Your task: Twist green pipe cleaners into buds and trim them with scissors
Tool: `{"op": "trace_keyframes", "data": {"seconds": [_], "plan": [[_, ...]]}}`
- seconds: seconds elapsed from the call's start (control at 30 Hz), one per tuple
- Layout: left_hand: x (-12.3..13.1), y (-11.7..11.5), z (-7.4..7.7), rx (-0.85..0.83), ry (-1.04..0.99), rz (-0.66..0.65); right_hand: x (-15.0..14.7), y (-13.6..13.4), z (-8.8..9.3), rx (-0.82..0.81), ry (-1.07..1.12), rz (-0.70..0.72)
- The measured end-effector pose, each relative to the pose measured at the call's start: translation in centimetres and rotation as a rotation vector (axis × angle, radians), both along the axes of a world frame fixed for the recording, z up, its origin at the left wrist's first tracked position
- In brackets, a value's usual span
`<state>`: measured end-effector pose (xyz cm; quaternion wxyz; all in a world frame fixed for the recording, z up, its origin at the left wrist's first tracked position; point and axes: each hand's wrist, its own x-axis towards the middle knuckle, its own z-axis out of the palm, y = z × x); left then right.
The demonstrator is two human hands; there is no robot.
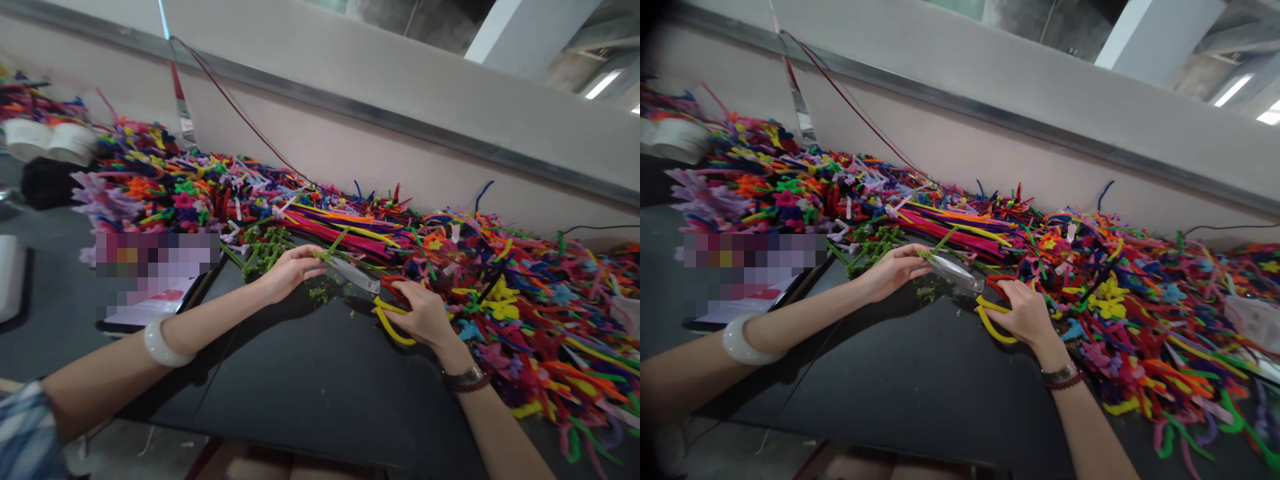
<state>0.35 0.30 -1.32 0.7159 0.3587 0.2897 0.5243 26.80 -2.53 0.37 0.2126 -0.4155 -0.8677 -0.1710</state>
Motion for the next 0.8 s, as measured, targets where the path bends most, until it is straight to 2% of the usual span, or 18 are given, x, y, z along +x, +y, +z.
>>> {"op": "trace_keyframes", "data": {"seconds": [0.8], "plan": [[-0.02, -0.09, 0.22, -0.003, 0.016, 0.003, 0.14, 0.01, -0.04, 0.025, 0.007, 0.07]]}}
